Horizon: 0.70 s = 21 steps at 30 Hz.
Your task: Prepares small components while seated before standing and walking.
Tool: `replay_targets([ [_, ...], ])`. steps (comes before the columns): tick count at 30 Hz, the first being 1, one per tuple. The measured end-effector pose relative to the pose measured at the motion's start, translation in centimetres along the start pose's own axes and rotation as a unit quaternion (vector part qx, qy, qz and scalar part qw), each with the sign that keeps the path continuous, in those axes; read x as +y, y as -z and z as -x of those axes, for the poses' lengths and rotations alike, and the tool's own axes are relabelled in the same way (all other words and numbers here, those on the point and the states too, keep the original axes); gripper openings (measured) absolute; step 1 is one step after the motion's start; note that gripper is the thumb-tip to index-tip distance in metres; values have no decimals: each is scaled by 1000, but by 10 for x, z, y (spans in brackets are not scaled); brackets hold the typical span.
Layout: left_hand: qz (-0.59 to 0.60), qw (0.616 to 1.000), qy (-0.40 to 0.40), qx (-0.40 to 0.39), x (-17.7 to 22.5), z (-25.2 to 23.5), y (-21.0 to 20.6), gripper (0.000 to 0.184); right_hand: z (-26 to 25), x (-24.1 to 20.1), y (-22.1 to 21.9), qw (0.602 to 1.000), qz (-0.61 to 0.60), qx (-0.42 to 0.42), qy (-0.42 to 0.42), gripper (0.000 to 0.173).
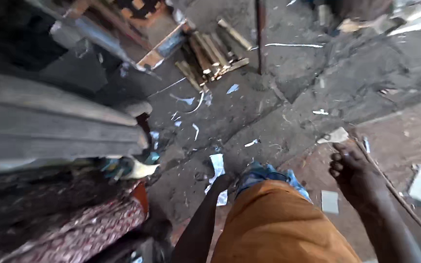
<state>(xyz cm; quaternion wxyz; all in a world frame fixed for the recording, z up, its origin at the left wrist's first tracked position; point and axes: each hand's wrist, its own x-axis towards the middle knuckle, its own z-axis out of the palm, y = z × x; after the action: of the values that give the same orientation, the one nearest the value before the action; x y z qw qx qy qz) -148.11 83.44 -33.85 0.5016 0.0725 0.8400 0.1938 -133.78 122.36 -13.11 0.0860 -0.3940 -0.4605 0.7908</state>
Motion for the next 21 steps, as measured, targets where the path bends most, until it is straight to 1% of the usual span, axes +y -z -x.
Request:
replay_targets([
  [2,84,993,10,86,13,-25,21,44,-47,-24,-4,999,17,-44,6,30],
  [3,110,988,14,111,24,-38,30,43,-69,-34,-4,998,14,-59,7,32],
  [5,128,982,28,133,49,-64,40,44,-108,-51,-2,997,-10,-75,0,35],
  [7,145,982,41,117,79,-88,46,45,-147,-68,1,993,-53,-107,-5,39],
  [9,161,983,42,81,115,-114,54,43,-188,-88,3,979,-141,-145,-2,42],
  [11,142,988,40,37,152,-151,62,46,-227,-112,6,960,-232,-157,-11,46],
  [12,114,992,43,15,173,-170,70,50,-244,-128,6,957,-252,-145,-23,50],
  [14,49,998,34,-34,223,-206,96,59,-272,-161,6,962,-250,-99,-44,57],
  [16,7,998,14,-63,275,-250,124,62,-292,-197,4,969,-236,-44,-50,60],
  [18,7,998,-11,-61,347,-283,173,55,-315,-234,-4,972,-233,14,-40,58],
  [19,9,999,-34,-39,383,-300,197,51,-327,-250,-8,972,-230,42,-30,55],
  [21,-1,998,-66,-11,453,-334,240,49,-350,-274,-6,973,-214,88,-2,42],
])
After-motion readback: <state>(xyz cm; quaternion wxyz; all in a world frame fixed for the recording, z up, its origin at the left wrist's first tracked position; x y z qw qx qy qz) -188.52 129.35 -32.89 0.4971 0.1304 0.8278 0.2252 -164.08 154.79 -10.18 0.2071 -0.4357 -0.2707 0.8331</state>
